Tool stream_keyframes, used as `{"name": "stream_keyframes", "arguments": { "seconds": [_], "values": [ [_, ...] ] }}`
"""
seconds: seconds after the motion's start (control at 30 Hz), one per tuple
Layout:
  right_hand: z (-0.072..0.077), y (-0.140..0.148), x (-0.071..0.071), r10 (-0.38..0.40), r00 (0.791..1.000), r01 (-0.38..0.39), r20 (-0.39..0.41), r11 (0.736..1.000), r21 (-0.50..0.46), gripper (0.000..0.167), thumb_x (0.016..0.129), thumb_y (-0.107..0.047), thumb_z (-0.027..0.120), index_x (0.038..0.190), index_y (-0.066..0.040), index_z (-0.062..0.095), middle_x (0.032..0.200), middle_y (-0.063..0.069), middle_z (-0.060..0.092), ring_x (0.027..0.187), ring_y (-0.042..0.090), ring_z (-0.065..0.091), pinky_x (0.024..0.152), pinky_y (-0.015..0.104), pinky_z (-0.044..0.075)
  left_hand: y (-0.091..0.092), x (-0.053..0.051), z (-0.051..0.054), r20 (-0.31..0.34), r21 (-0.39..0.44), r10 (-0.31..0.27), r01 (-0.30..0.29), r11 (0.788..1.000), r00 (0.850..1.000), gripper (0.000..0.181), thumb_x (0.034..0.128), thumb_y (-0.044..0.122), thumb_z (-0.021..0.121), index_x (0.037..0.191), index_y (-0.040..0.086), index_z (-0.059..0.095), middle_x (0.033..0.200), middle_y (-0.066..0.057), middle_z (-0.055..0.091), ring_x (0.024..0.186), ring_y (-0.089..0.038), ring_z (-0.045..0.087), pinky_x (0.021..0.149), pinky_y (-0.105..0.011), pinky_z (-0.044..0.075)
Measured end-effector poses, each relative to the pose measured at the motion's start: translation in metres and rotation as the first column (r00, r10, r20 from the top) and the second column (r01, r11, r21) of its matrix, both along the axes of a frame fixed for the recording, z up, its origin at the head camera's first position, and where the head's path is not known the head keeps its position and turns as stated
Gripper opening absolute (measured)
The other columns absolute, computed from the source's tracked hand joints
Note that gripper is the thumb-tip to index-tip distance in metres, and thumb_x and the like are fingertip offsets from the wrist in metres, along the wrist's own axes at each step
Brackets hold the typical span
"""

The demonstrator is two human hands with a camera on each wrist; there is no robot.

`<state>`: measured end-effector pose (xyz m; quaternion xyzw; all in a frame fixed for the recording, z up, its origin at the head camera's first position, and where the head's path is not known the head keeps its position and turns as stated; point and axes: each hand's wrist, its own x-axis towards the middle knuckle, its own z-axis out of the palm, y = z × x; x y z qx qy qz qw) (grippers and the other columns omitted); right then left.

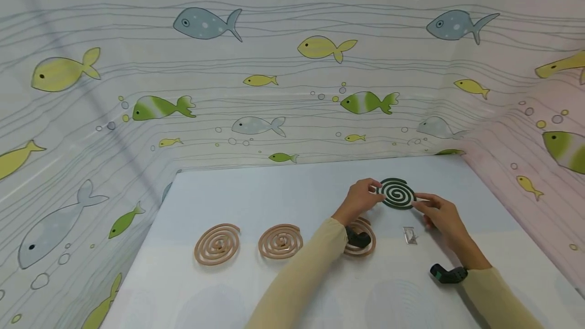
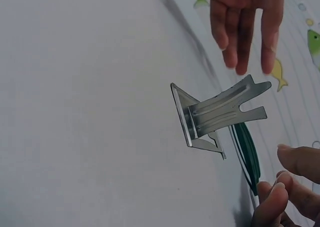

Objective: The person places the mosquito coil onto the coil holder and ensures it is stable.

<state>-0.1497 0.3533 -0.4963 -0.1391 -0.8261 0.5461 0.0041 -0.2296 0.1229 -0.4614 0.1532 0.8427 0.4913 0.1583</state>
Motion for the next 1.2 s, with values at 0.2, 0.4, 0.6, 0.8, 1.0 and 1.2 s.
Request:
{"name": "stream_keyframes", "arguments": {
  "seconds": [0.2, 0.4, 0.6, 0.8, 1.0, 1.2],
  "values": [
    [-0.001, 0.003, -0.007, 0.004, 0.999, -0.004, 0.047, 1.000, 0.005, 0.065, 0.101, -0.036, 0.068, 0.152, -0.002, 0.045, 0.105, 0.014, 0.058, 0.064, 0.012, 0.052, 0.054, 0.028, 0.050, 0.007, -0.005, -0.009, -0.003, -0.035, 0.027, -0.027, 0.999, 1.000, 0.035, 0.0957, 0.024, 0.075, 0.128, 0.013, 0.069, 0.127, -0.008, 0.065, 0.101, -0.015, 0.063, 0.081, -0.030, 0.052],
    [-0.003, 0.007, -0.013, 0.006, 0.997, -0.006, 0.078, 1.000, 0.002, 0.067, 0.101, -0.035, 0.068, 0.153, -0.001, 0.044, 0.103, 0.012, 0.059, 0.059, 0.010, 0.051, 0.051, 0.028, 0.049, 0.011, -0.010, -0.013, 0.054, -0.027, 0.075, -0.074, 0.997, 0.996, 0.034, 0.0942, 0.020, 0.076, 0.126, 0.013, 0.069, 0.121, -0.008, 0.065, 0.093, -0.014, 0.061, 0.075, -0.031, 0.053],
    [-0.001, 0.010, -0.018, 0.014, 0.995, -0.017, 0.094, 0.999, 0.029, 0.066, 0.101, -0.033, 0.068, 0.153, 0.000, 0.044, 0.086, 0.008, 0.056, 0.056, 0.010, 0.050, 0.049, 0.027, 0.049, 0.012, -0.016, -0.015, 0.096, 0.005, 0.077, -0.078, 0.997, 0.992, 0.037, 0.0938, 0.018, 0.077, 0.130, 0.012, 0.068, 0.117, -0.005, 0.066, 0.078, -0.013, 0.065, 0.071, -0.030, 0.052],
    [-0.003, 0.010, -0.023, 0.013, 0.994, -0.018, 0.105, 0.999, 0.051, 0.066, 0.100, -0.035, 0.069, 0.151, 0.000, 0.047, 0.082, 0.007, 0.055, 0.054, 0.010, 0.050, 0.048, 0.027, 0.048, 0.012, -0.020, -0.016, 0.093, 0.027, 0.051, -0.054, 0.998, 0.994, 0.042, 0.0914, 0.013, 0.079, 0.132, 0.010, 0.067, 0.117, -0.007, 0.067, 0.074, -0.011, 0.064, 0.070, -0.028, 0.049],
    [-0.003, 0.010, -0.026, 0.008, 0.992, -0.016, 0.125, 0.998, 0.058, 0.065, 0.100, -0.032, 0.069, 0.151, 0.000, 0.047, 0.075, 0.003, 0.053, 0.052, 0.011, 0.049, 0.047, 0.027, 0.047, 0.012, -0.020, -0.019, 0.110, 0.087, 0.038, -0.048, 0.995, 0.993, 0.046, 0.0864, 0.006, 0.082, 0.130, 0.008, 0.068, 0.120, -0.010, 0.069, 0.077, -0.013, 0.065, 0.072, -0.028, 0.051],
    [-0.002, 0.009, -0.025, 0.010, 0.992, -0.013, 0.124, 1.000, 0.022, 0.065, 0.101, -0.031, 0.069, 0.152, 0.001, 0.045, 0.076, 0.002, 0.052, 0.055, 0.010, 0.049, 0.049, 0.026, 0.046, 0.014, -0.019, -0.021, 0.100, 0.084, 0.039, -0.047, 0.995, 0.994, 0.048, 0.0829, 0.006, 0.086, 0.127, 0.009, 0.069, 0.120, -0.009, 0.070, 0.101, -0.017, 0.064, 0.086, -0.034, 0.053]
  ]
}}
